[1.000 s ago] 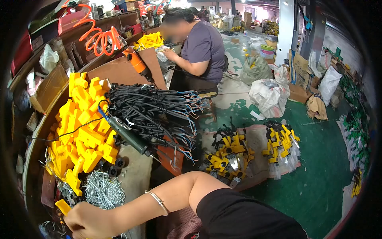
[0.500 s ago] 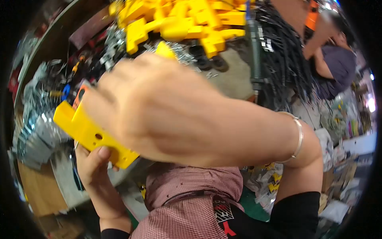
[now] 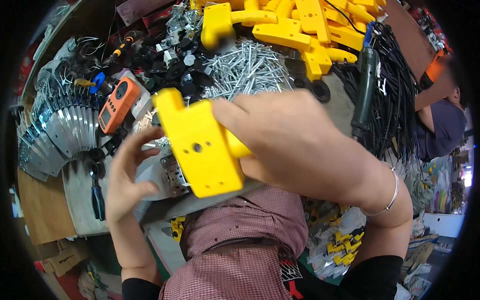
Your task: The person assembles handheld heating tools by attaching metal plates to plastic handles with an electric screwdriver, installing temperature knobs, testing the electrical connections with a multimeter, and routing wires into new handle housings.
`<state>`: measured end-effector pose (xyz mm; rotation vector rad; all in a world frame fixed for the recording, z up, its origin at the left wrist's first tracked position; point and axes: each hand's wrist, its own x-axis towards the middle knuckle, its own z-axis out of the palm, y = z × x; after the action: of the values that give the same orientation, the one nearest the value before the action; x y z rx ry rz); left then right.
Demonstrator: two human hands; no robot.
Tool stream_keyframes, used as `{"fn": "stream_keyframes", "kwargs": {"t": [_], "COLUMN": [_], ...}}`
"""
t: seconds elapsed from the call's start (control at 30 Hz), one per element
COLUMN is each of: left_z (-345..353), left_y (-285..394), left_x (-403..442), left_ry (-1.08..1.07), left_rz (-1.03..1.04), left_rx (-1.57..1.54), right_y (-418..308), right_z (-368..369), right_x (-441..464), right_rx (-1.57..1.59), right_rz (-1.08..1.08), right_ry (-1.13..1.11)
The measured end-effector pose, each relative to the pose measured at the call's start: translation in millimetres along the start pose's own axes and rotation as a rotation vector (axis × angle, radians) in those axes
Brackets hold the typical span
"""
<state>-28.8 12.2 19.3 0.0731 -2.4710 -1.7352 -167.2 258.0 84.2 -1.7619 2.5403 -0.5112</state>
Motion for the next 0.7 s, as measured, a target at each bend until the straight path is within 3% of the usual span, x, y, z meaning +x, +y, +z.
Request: {"fn": "stream_keyframes", "kwargs": {"t": [0.07,0.17,0.7], "left_z": [10.6,30.3,32.2], "left_y": [-15.0,-23.1,-37.6], "left_x": [-12.3,-19.8,-19.4], "left_ry": [-0.073,0.029,0.059], "left_rz": [0.117,0.113,0.152], "left_rx": [0.305,0.537,0.453], "right_y": [4.9,11.5,18.8], "right_z": [16.7,36.7,56.5], "right_x": [-2.6,-1.0,22.3], "right_rx": [0.060,0.124,0.164], "right_rz": [0.001,-0.057,-0.002], "right_ry": [-0.054,-0.061,-0.245]}}
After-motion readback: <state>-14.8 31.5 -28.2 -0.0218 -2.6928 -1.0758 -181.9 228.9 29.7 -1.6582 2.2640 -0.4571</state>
